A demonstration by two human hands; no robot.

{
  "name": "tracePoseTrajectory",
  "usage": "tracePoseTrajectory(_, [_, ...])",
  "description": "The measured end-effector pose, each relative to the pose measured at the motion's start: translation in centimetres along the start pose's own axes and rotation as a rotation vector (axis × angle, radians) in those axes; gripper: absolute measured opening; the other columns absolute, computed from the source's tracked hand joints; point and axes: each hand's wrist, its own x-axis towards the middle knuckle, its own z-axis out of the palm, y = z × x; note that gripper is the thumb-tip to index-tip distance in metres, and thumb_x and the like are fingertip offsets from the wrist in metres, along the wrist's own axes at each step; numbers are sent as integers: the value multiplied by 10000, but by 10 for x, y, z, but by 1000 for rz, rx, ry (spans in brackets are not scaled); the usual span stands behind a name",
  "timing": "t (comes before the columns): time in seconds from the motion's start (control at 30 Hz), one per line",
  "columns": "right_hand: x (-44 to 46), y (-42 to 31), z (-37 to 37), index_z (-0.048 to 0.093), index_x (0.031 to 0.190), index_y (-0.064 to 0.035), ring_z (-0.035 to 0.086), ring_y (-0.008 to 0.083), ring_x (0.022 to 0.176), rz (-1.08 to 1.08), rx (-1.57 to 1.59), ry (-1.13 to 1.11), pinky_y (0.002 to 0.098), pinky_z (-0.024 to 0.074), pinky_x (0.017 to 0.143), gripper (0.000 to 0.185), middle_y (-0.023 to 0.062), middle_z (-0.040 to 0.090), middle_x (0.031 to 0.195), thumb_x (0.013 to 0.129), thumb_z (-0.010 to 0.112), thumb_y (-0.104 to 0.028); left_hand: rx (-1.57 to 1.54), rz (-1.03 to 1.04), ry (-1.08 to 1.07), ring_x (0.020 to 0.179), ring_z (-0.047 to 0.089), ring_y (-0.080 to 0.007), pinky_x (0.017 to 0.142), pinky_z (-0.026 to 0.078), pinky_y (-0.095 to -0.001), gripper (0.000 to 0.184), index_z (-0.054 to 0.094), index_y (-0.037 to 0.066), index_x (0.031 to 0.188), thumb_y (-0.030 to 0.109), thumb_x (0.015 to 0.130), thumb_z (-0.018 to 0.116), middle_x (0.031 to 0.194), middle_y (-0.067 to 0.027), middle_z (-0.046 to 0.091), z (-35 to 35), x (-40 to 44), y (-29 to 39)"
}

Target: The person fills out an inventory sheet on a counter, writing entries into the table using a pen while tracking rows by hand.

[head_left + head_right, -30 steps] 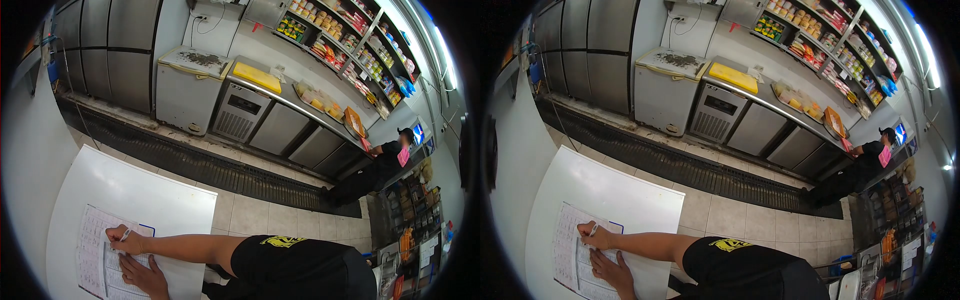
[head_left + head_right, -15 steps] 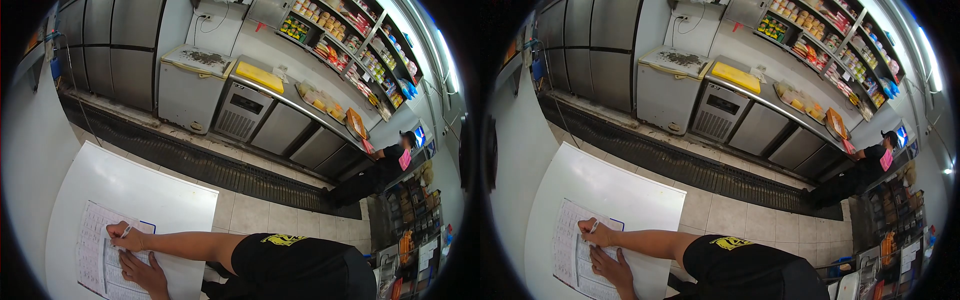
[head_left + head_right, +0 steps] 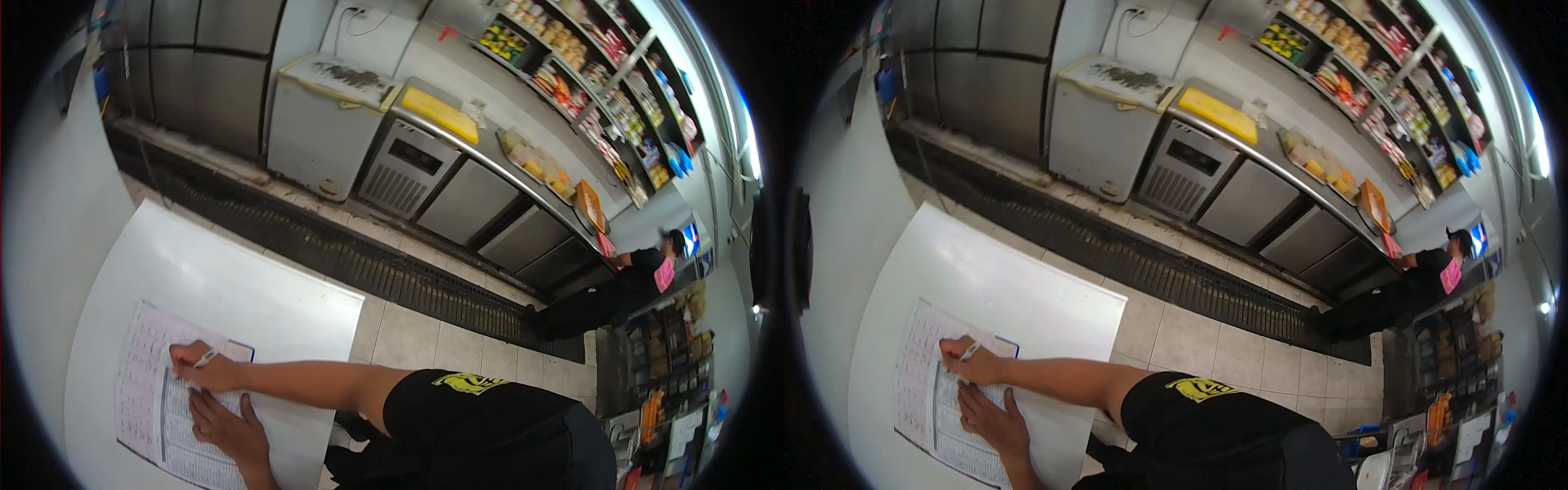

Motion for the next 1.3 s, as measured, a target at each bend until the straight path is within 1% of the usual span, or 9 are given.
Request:
tracePoseTrajectory(0.07, [-3, 4, 4, 487, 880, -32, 574, 205, 688, 136, 99, -33, 357, 484, 648, 114, 103, 591, 743, 921, 574, -95, -18, 33, 64, 1457, 316, -396, 1112, 244, -551, 799, 328, -37, 1522, 481, 967, 579, 1569, -231, 363, -1, -1, 0])
tracePoseTrajectory(0.13, [-4, 68, -5, 540, 1073, 0, 621, 296, 859, -200, -685, -208, 413, 505, 765, 168, 146, 604, 962, 940, 497, -93, -347, 28, 26, 1455, 307, -444, 1122, 248, -559, 835, 340, -75, 1516, 401, 919, 677, 1566, -272, 341, -8, 4, 2])
tracePoseTrajectory(0.17, [-3, 75, -9, 573, 915, -17, 548, 277, 653, 97, -273, -133, 425, 468, 602, 126, 123, 561, 770, 936, 502, -119, -328, -12, -65, 1451, 312, -438, 1130, 245, -553, 864, 352, -81, 1504, 401, 886, 716, 1561, -275, 345, -23, 11, 6])
tracePoseTrajectory(0.2, [-1, 43, -14, 574, 1062, -11, 612, 271, 813, 136, -220, -215, 422, 515, 725, 197, 148, 602, 935, 988, 472, -163, -322, -16, -28, 1457, 316, -407, 1128, 241, -550, 870, 379, -63, 1490, 391, 850, 756, 1555, -267, 360, -5, 5, 0])
tracePoseTrajectory(0.23, [3, 33, -20, 587, 1017, -23, 613, 190, 765, 19, -354, -277, 370, 512, 650, 209, 102, 623, 885, 1016, 477, -200, -240, -67, -72, 1452, 334, -370, 1115, 248, -545, 845, 415, -39, 1470, 404, 839, 760, 1543, -239, 390, -18, 9, 5])
tracePoseTrajectory(0.27, [9, -20, -10, 591, 939, -43, 531, 106, 649, 522, 82, -140, 294, 454, 552, 168, 51, 619, 805, 1021, 489, -149, -156, -77, -78, 1444, 348, -335, 1098, 252, -545, 813, 437, -18, 1457, 429, 849, 739, 1528, -211, 418, -15, 10, 5])
tracePoseTrajectory(0.33, [2, -10, -11, 575, 925, -39, 519, 75, 643, 382, 149, -111, 248, 443, 551, 21, 59, 646, 846, 939, 581, -24, -57, -46, -49, 1411, 382, -304, 1066, 262, -558, 755, 516, -4, 1403, 532, 886, 645, 1520, -201, 430, -12, 10, 3])
tracePoseTrajectory(0.47, [-8, -8, -13, 539, 876, -15, 512, 80, 637, 177, 128, -142, 231, 434, 550, 99, 103, 653, 831, 866, 580, 75, -86, -33, -10, 1409, 372, -330, 1075, 218, -561, 725, 534, -24, 1381, 510, 901, 635, 1512, -228, 432, -7, 3, -2])
tracePoseTrajectory(1.3, [-5, -7, -10, 506, 737, 1, 487, 63, 580, 122, -54, -189, 228, 412, 521, 152, 118, 653, 842, 829, 566, 106, 40, -52, -47, 1405, 391, -283, 1081, 213, -548, 705, 602, 35, 1343, 579, 894, 590, 1485, -179, 488, -2, 6, 2])
